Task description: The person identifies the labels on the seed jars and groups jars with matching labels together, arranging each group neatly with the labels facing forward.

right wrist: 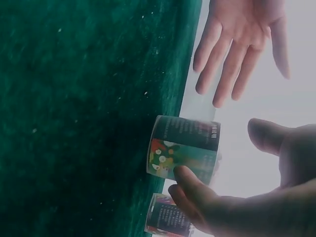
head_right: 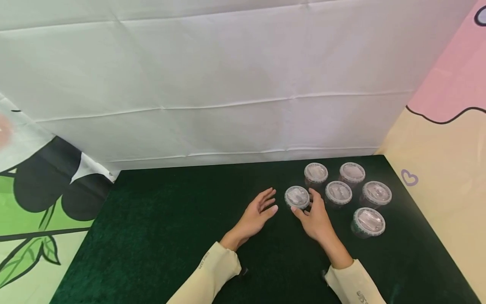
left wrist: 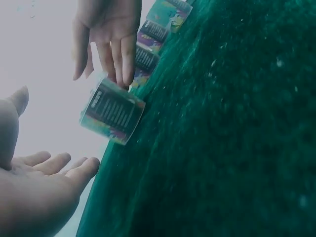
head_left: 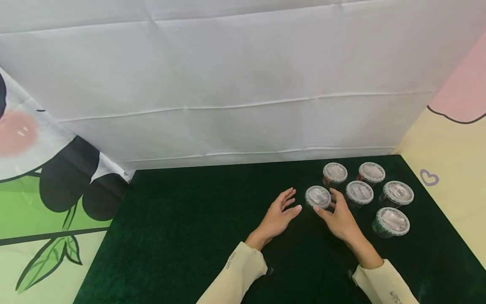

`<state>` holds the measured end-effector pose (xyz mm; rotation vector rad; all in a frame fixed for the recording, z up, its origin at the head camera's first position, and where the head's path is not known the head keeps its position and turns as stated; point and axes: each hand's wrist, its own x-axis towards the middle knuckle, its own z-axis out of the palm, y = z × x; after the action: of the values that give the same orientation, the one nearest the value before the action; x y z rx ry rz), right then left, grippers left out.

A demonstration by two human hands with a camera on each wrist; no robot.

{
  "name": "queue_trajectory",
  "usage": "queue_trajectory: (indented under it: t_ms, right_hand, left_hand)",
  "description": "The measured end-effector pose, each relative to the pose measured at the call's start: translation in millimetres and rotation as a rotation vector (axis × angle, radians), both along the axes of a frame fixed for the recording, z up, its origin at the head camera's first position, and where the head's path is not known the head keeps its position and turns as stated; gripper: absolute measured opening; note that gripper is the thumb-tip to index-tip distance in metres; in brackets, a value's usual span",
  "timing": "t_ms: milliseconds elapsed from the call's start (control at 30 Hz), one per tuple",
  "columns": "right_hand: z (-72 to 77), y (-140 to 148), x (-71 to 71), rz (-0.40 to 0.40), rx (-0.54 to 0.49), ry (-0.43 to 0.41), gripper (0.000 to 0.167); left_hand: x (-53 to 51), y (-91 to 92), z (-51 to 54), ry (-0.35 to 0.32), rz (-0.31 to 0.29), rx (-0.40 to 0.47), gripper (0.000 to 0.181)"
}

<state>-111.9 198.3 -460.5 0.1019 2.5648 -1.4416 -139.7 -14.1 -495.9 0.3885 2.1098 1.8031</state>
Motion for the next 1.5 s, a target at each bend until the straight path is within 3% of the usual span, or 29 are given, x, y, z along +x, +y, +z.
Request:
queue_trajectory:
  t_ms: [367, 700, 1033, 1333, 1500]
  right_hand:
    - [-5.4, 3.1, -3.9, -0.006, 0.002, -0.047, 0.080]
    - [-11.2, 2.4, -4.7, -0.009, -0.006, -0.019, 0.076]
    - [-11.3, -1.7, 5.9, -0.003, -0.020, 0.044, 0.072]
    - [-4.5, -7.7, 6.9, 0.048, -0.080, 0.049, 0.070]
    - [0.2, -13.3, 6.5, 0.083, -0.120, 0.060, 0.067]
  left_hand:
    - [1.8, 19.4, -1.2, -0.054, -0.007, 0.006, 0.064]
    - [6.6, 27.6, 0.2, -0.100, -0.030, -0.001, 0.059]
    - [16.2, 23.3, -2.2, -0.043, -0.008, 0.002, 0.057]
    - [12.0, 10.8, 0.6, 0.033, 0.041, -0.008, 0.058]
    - [8.7, 2.4, 2.0, 0.065, 0.080, 0.037, 0.054]
